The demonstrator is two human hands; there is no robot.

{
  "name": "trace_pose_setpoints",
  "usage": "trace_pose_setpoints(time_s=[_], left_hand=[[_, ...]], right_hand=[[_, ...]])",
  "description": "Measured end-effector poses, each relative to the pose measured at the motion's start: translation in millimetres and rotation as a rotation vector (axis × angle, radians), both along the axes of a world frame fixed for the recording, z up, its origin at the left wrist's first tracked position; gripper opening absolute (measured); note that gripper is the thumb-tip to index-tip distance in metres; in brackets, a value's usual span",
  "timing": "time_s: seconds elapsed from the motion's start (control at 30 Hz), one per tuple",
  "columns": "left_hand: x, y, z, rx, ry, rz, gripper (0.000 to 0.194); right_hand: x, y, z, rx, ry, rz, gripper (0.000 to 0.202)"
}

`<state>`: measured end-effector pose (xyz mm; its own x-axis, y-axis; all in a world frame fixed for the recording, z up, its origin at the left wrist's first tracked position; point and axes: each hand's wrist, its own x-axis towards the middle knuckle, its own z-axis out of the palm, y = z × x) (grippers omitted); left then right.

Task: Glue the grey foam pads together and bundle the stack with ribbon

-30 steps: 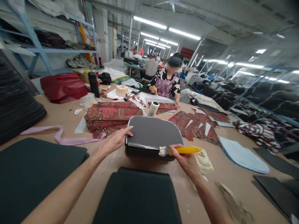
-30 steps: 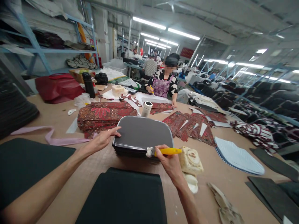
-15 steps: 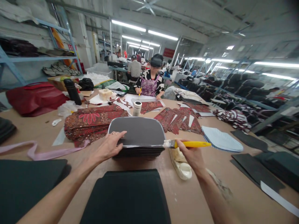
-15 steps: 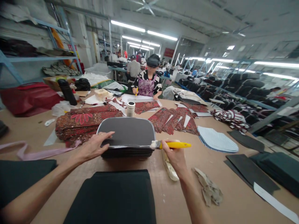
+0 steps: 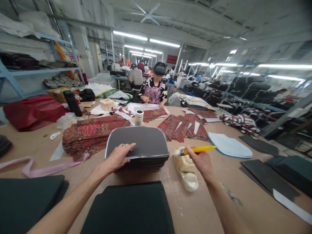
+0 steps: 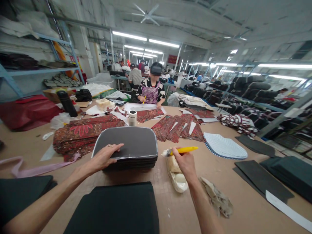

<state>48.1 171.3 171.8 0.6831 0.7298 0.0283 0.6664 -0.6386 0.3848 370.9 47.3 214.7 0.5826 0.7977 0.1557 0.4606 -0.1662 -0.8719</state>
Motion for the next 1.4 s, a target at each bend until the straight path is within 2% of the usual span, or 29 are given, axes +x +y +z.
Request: trace_pose_setpoints(time_s=[0.1, 0.23, 0.37, 0.47, 0.53, 0.7, 0.8, 0.87, 0.97, 1.07, 1.13, 1.2, 1.3, 1.37, 1.4], left_hand=[[1, 3, 2.8, 0.003, -0.007, -0.03, 0.067], [4, 4, 7.2, -0.009, 0.01, -0.035, 0.065], [2, 6, 10.0, -0.029, 0.009, -0.031, 0.064], [1, 3, 13.9, -0.038, 0.003, -0.052, 0.058], [3, -2, 15.6, -0.016, 0.022, -0.052, 0.058], [21, -14, 8.3, 0.18, 0.063, 0.116, 0.067], [26, -7, 14.3, 0.226, 0.008, 0.163, 0.042], [25, 0, 33.9, 0.26, -0.045, 0.173, 0.024], [15, -3, 85.9, 0.338, -0.148, 0.165, 0.014], [-1, -28, 144.0, 0.47, -0.292, 0.131, 0.011], [-10, -53, 174.6, 0.539, -0.316, 0.124, 0.013], [-15, -77, 197.0, 0.57, -0.269, 0.117, 0.015], [-17, -106, 223.2, 0.56, -0.232, 0.098, 0.012], [-21, -121, 237.5, 0.503, -0.226, 0.155, 0.013], [-24, -128, 241.4, 0.478, -0.221, 0.227, 0.02]], right_hand=[[0, 0, 1.0, 0.001, 0.083, 0.033, 0.035], [-14, 17, -12.2, -0.004, 0.161, 0.168, 0.037], [5, 17, -21.2, 0.001, 0.138, 0.064, 0.037], [25, 5, -18.2, 0.014, 0.127, -0.058, 0.04], [31, -6, -14.8, 0.046, 0.162, -0.076, 0.046], [33, -33, -19.8, 0.067, 0.262, 0.16, 0.06], [38, -42, -32.0, 0.079, 0.166, 0.19, 0.053], [41, -41, -36.6, 0.082, 0.009, 0.165, 0.051], [37, -30, -29.8, 0.122, -0.285, 0.144, 0.057], [16, -18, -10.4, 0.299, -0.475, 0.209, 0.062], [-5, -16, 2.6, 0.399, -0.49, 0.254, 0.061], [-26, -21, 12.7, 0.447, -0.416, 0.281, 0.054], [-51, -40, 24.7, 0.452, -0.23, 0.251, 0.037], [-59, -58, 34.6, 0.464, -0.172, 0.202, 0.031], [-61, -69, 40.6, 0.48, -0.194, 0.163, 0.03]])
